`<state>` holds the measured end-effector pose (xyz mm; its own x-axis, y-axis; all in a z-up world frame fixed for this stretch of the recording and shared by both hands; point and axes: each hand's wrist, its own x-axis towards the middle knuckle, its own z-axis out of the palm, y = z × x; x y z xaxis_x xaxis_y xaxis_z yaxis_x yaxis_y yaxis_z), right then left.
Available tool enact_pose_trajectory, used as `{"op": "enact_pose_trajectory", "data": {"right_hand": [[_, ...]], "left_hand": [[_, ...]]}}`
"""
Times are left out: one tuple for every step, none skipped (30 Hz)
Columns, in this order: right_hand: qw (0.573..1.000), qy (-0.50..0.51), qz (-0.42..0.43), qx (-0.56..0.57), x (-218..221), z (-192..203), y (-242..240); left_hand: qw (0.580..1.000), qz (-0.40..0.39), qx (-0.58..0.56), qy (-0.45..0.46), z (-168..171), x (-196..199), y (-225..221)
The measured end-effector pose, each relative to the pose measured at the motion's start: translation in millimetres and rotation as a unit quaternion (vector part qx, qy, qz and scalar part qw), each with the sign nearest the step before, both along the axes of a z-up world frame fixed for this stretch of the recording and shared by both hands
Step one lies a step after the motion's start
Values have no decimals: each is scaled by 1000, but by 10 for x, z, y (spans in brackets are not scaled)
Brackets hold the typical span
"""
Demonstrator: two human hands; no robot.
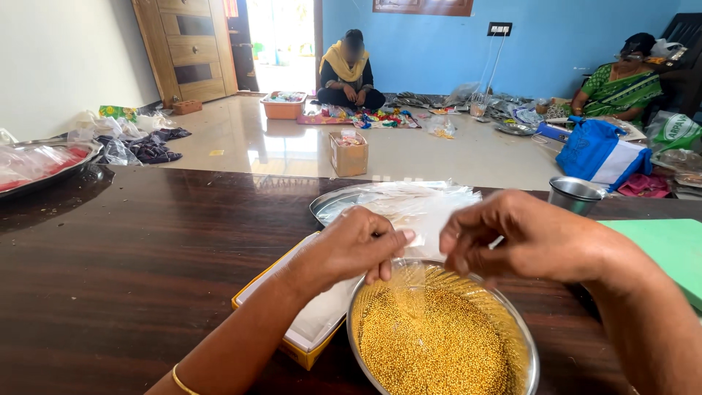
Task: The person fills small clear plastic pouches with yellow beads from a large metal bowl, seals each pouch by hand, and sets filled pouches aside, occasionally weighing a pouch on a green digital scale. Other workers do similar bead work on the floor in the background.
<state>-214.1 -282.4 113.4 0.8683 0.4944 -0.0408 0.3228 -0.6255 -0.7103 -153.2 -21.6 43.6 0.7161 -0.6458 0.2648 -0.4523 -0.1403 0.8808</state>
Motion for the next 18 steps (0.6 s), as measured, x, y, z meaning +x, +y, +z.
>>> {"op": "enact_pose_trajectory", "data": {"right_hand": [[1000, 0, 1, 0, -20, 31, 54], [996, -58, 2, -70, -40, 62, 106], [984, -115, 2, -138, -68, 81, 157], [984, -113, 1, -137, -91, 87, 249], [989, -70, -33, -122, -115, 97, 337], [992, -27, -69, -107, -139, 107, 426], [992, -26, -70, -106, -144, 79, 482], [990, -24, -84, -110, -149, 51, 541], [988, -23, -98, -114, -150, 23, 604], [988, -22, -98, -114, -85, -35, 574], [989, -17, -112, -89, -18, -90, 543], [990, -13, -127, -65, 49, -144, 513], [990, -13, -127, -66, 112, -169, 439], [993, 0, -119, -9, 176, -194, 365], [993, 13, -110, 48, 238, -217, 287], [993, 13, -111, 46, 238, -198, 280], [993, 15, -111, 43, 239, -176, 272], [993, 17, -111, 39, 240, -153, 263]], "left_hand": [[1000, 1, 0, 0, 14, 0, 25], [999, -10, -28, 11, 27, 1, 49], [998, -21, -55, 24, 31, -5, 70], [998, -21, -54, 25, 41, -32, 74], [997, -25, -63, 27, 54, -55, 71], [997, -28, -73, 29, 67, -78, 71], [996, -29, -73, 30, 81, -96, 53], [997, -20, -62, 32, 95, -115, 37], [998, -11, -51, 34, 110, -133, 27], [998, -11, -51, 35, 92, -112, 24], [999, -6, -43, 28, 77, -89, 19], [999, -2, -34, 21, 62, -65, 16], [999, -2, -35, 22, 69, -55, 20], [999, 5, -32, 3, 75, -44, 25], [999, 12, -29, -15, 80, -34, 25], [999, 11, -30, -14, 56, -20, 22], [997, 21, -40, -58, 36, -6, 19], [993, 30, -50, -101, 15, 9, 14]]}}
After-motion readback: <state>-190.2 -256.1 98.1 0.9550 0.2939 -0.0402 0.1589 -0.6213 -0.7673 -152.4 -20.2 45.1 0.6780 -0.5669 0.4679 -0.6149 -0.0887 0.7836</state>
